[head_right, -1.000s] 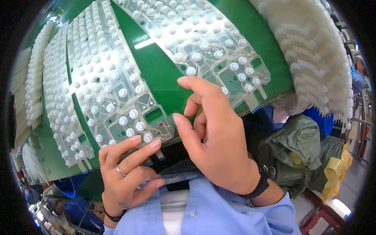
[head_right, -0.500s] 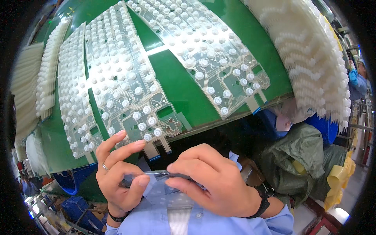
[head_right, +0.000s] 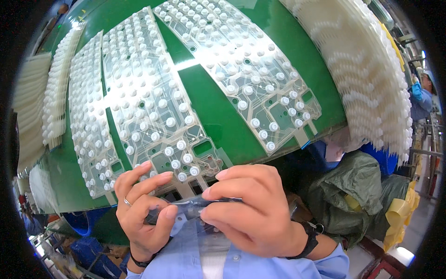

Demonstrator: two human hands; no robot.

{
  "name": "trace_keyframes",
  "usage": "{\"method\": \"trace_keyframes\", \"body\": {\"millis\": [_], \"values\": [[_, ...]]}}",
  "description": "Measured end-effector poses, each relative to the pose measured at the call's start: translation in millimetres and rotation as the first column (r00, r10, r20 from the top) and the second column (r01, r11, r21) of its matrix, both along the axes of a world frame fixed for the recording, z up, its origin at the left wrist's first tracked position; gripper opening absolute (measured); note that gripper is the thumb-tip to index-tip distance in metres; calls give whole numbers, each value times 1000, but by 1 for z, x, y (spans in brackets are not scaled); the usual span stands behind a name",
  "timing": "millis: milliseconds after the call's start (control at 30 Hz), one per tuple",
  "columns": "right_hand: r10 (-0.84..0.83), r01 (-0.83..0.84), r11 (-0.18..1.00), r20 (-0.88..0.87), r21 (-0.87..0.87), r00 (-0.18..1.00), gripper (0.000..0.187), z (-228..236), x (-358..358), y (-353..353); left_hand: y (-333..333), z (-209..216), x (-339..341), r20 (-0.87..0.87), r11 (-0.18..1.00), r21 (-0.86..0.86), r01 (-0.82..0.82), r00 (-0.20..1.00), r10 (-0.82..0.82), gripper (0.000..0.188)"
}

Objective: The recorder is assembling or inspecting flexible keyboard circuit membranes at a factory workstation, stacking and aligning them.

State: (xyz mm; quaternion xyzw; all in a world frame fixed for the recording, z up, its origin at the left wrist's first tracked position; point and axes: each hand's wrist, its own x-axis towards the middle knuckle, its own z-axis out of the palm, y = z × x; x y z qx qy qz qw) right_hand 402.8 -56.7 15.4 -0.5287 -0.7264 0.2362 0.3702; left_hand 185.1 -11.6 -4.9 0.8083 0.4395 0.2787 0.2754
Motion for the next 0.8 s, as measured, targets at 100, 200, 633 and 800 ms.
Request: {"method": "trace_keyframes", "body": {"millis": [100, 200, 633, 800], "values": [[-100, 91, 994, -213, -52, 972, 22, 3, 10, 15, 5, -1, -3, -69, 994, -3, 109, 992, -109, 22], [-214, 104, 948, -361, -299, 908, 12, -5, 15, 35, 6, -6, -7, -108, 975, -13, 221, 969, -222, 24], [-299, 211, 881, -154, -423, 942, 6, -17, 10, 62, 7, -17, -13, -154, 957, 40, 289, 948, -280, 31], [-361, 206, 835, -226, -511, 905, 6, -16, 10, 62, 7, -17, -14, -154, 957, 42, 288, 948, -279, 31]]}}
